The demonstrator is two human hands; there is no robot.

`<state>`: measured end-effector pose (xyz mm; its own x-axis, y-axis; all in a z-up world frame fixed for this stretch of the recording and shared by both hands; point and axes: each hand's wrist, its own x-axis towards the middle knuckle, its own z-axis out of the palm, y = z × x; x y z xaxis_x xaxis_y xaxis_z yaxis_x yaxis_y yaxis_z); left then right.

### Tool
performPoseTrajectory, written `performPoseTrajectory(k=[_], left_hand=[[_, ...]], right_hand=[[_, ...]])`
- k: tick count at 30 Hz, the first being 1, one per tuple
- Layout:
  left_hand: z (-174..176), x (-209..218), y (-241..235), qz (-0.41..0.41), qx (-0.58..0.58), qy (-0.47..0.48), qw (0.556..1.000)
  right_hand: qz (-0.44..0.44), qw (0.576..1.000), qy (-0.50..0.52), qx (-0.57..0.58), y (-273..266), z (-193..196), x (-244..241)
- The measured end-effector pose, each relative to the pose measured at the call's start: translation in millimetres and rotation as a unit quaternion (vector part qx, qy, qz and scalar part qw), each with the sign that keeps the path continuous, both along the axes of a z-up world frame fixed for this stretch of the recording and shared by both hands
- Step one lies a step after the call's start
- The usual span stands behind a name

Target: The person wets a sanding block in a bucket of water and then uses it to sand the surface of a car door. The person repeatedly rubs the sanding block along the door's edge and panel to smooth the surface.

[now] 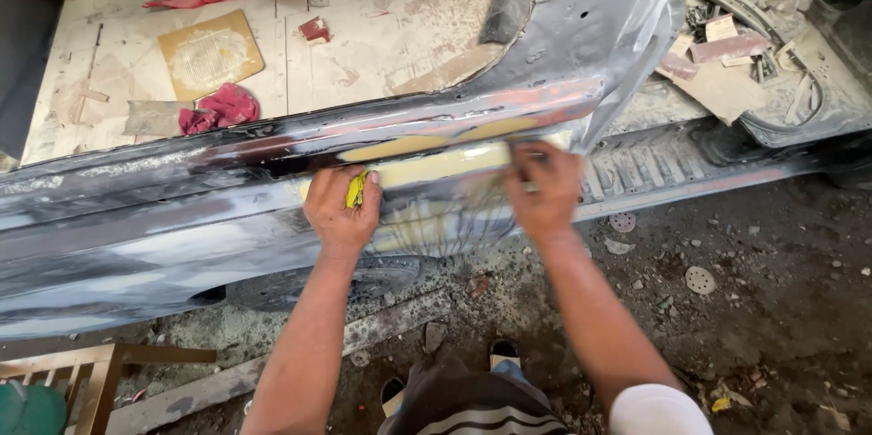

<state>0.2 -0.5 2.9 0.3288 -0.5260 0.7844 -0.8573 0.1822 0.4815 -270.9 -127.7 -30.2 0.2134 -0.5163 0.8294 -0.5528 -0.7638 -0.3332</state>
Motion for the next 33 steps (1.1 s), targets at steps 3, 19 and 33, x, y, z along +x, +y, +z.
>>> performPoseTrajectory(k=[3, 19, 33], left_hand=[[-1, -1, -2, -0.002, -0.014, -0.001, 1.000], [0, -2, -2, -0.009, -0.013, 0.004, 1.000], [-5, -1, -1, 0.005, -0.005, -0.001, 1.000]], right_hand=[[-0.073, 0.997, 0.015, 0.027, 6, 8, -17], [-0.014, 1.000, 0.022, 0.017, -7, 3, -19], [0.009, 1.000, -0.009, 0.020, -2, 10, -7]])
